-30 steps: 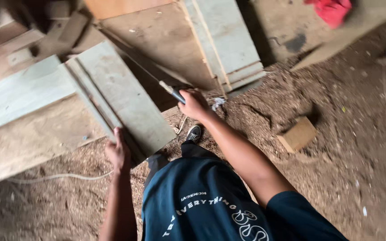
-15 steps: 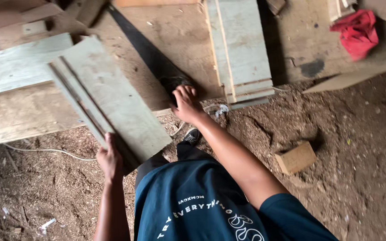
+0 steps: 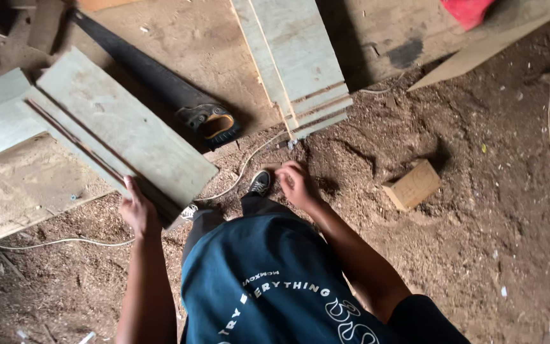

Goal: The person selects a wooden plank from a pile, positions it on a workbench, and uses a hand saw to cut the plank. The person holds the plank steady with one hand while sawing with the other.

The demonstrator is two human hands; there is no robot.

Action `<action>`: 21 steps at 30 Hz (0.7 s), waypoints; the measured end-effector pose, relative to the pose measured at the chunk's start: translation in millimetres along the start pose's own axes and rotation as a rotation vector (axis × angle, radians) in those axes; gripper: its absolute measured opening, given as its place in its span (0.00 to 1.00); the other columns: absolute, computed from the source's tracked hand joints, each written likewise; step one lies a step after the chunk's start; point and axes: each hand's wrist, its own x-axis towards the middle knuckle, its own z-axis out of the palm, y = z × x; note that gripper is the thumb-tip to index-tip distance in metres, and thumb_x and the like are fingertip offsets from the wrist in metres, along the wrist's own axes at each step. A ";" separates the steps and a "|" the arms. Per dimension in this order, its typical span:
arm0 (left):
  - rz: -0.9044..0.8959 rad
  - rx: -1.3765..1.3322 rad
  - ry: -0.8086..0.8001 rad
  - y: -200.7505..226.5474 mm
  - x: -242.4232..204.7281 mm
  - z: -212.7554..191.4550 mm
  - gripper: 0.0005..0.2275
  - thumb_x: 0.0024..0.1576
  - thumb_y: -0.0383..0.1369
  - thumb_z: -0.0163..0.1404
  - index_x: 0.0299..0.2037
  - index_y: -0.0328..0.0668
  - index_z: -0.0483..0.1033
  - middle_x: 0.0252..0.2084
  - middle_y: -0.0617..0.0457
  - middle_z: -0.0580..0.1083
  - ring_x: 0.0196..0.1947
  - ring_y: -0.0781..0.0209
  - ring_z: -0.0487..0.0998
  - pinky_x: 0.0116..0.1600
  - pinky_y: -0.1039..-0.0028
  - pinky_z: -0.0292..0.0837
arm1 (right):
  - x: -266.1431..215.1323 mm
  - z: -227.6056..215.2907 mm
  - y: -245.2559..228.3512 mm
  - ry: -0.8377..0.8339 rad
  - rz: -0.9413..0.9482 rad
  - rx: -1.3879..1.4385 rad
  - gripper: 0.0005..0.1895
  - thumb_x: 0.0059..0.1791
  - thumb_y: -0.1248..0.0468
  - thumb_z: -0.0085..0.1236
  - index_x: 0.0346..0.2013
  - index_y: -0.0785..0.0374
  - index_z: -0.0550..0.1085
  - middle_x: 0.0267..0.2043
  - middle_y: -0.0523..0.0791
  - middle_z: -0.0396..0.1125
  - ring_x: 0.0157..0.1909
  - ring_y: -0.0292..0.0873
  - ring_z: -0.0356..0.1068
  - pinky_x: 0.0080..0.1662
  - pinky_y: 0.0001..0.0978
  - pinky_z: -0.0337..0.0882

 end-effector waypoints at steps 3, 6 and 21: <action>0.028 0.047 0.042 1.6 19.7 10.4 0.31 0.66 0.56 0.44 0.12 0.54 0.51 0.11 0.61 0.54 0.09 0.70 0.47 0.16 0.69 0.41 | -37.5 11.2 39.8 0.011 0.203 0.177 0.09 0.52 0.67 0.50 0.46 0.66 0.72 0.39 0.44 0.69 0.38 0.42 0.72 0.39 0.36 0.77; 0.095 0.092 0.046 -0.2 37.3 18.4 0.32 0.66 0.57 0.45 0.12 0.51 0.54 0.11 0.59 0.58 0.09 0.71 0.52 0.18 0.71 0.44 | -78.9 10.3 63.7 0.123 0.685 0.413 0.09 0.57 0.63 0.54 0.38 0.66 0.76 0.28 0.45 0.71 0.26 0.41 0.68 0.30 0.38 0.69; -0.113 -0.133 -0.187 -38.2 43.1 -28.2 0.18 0.62 0.59 0.44 0.46 0.62 0.75 0.24 0.55 0.65 0.19 0.69 0.63 0.26 0.70 0.67 | -35.4 25.2 48.7 -0.619 1.087 -0.119 0.26 0.58 0.45 0.49 0.34 0.64 0.80 0.25 0.51 0.67 0.22 0.41 0.64 0.34 0.35 0.72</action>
